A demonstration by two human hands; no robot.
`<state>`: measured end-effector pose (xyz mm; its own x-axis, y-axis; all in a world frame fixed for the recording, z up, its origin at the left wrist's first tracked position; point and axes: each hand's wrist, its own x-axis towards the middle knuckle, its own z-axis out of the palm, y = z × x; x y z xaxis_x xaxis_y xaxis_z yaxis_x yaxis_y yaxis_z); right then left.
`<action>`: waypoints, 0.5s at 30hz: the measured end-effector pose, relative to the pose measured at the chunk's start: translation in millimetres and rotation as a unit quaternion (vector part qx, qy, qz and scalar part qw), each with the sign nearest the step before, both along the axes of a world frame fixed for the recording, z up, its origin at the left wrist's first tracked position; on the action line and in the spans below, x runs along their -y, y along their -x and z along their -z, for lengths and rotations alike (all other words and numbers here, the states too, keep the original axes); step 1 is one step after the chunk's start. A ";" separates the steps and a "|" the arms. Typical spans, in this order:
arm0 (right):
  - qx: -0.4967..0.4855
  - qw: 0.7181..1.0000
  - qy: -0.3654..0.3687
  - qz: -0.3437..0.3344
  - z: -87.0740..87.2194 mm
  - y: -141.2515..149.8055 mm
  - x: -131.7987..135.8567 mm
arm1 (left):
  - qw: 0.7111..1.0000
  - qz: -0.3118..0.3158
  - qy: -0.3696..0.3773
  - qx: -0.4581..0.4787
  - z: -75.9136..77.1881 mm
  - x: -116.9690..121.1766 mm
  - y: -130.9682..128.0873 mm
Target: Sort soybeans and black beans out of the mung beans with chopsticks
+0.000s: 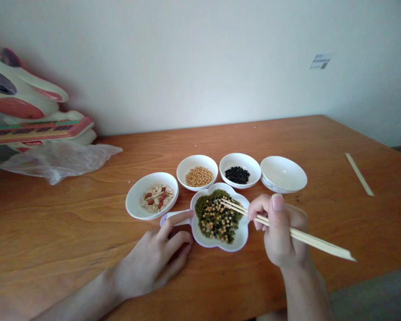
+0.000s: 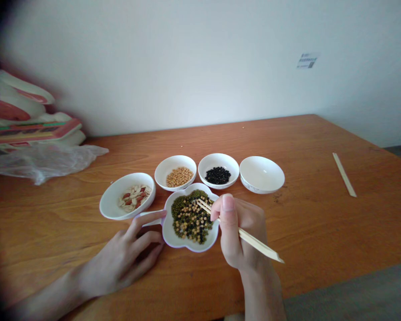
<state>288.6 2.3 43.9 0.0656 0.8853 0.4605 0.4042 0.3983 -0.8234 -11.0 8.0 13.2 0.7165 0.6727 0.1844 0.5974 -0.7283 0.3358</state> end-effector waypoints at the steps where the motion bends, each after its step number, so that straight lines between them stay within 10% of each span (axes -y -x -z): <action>1: -0.004 1.000 0.006 -0.003 1.1 -0.2 -0.2 | 1.000 0.000 0.002 0.002 0.1 0.1 0.0; 15: 0.017 0.999 0.047 0.003 1.9 5.3 -6.2 | 1.000 -0.003 0.016 -0.010 0.6 0.8 0.6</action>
